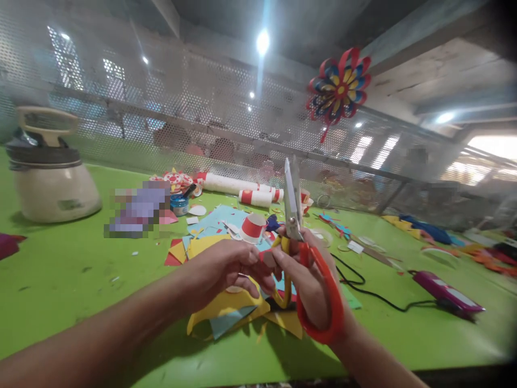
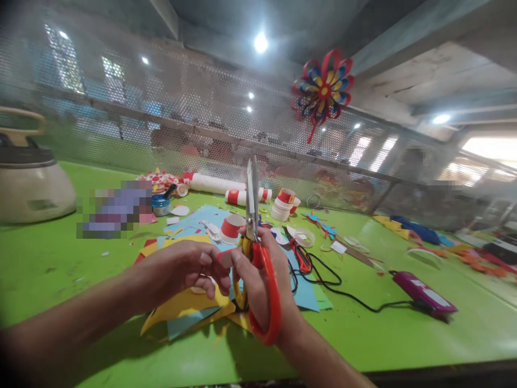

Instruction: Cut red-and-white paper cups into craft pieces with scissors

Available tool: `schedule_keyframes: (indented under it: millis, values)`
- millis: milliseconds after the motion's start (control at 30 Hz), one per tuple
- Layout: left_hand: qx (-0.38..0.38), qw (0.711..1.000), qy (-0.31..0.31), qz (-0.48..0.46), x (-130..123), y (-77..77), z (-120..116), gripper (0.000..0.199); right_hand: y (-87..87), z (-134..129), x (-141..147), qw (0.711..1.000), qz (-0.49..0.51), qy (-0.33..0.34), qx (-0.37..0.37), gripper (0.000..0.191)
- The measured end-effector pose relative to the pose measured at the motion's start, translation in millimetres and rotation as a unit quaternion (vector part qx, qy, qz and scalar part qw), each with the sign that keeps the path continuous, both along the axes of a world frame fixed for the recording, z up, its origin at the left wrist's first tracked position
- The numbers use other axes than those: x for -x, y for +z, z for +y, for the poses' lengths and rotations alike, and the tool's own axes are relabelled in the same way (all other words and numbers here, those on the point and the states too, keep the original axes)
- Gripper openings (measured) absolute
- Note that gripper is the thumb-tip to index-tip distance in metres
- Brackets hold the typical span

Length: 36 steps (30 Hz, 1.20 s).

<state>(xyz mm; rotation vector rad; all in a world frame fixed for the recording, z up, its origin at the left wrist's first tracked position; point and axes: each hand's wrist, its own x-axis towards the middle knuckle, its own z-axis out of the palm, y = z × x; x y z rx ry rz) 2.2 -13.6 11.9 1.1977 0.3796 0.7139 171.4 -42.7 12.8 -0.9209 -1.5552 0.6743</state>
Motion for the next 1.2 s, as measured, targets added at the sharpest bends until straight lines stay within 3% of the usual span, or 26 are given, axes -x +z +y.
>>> schedule_keyframes:
  millis: [233, 400, 633, 867, 1067, 1200]
  values:
    - [-0.036, 0.996, 0.075, -0.013, -5.7, 8.4, -11.6, 0.013, -1.6, -6.4, 23.3, 0.990, 0.092, -0.093, -0.047, 0.019]
    - [-0.029, 0.994, 0.106, -0.012, -9.0, 4.4, -12.7, 0.012, -1.8, -9.6, 37.0, 0.979, 0.127, -0.141, -0.079, 0.020]
    - [-0.051, 0.989, 0.135, -0.001, -11.9, -2.9, -10.3, 0.016, -5.5, -12.6, 46.4, 0.976, 0.165, -0.119, -0.074, 0.021]
    - [-0.073, 0.980, 0.185, 0.007, -17.8, 2.4, -18.3, 0.018, -8.4, -12.9, 51.0, 0.968, 0.179, -0.144, -0.099, 0.020]
    - [-0.093, 0.972, 0.213, 0.030, -18.4, 3.9, -22.6, 0.022, -10.7, -11.7, 51.7, 0.970, 0.189, -0.110, -0.104, 0.018]
    - [-0.087, 0.972, 0.216, 0.034, -17.4, 3.1, -23.6, 0.023, -10.1, -13.0, 51.4, 0.971, 0.156, -0.140, -0.116, 0.017]
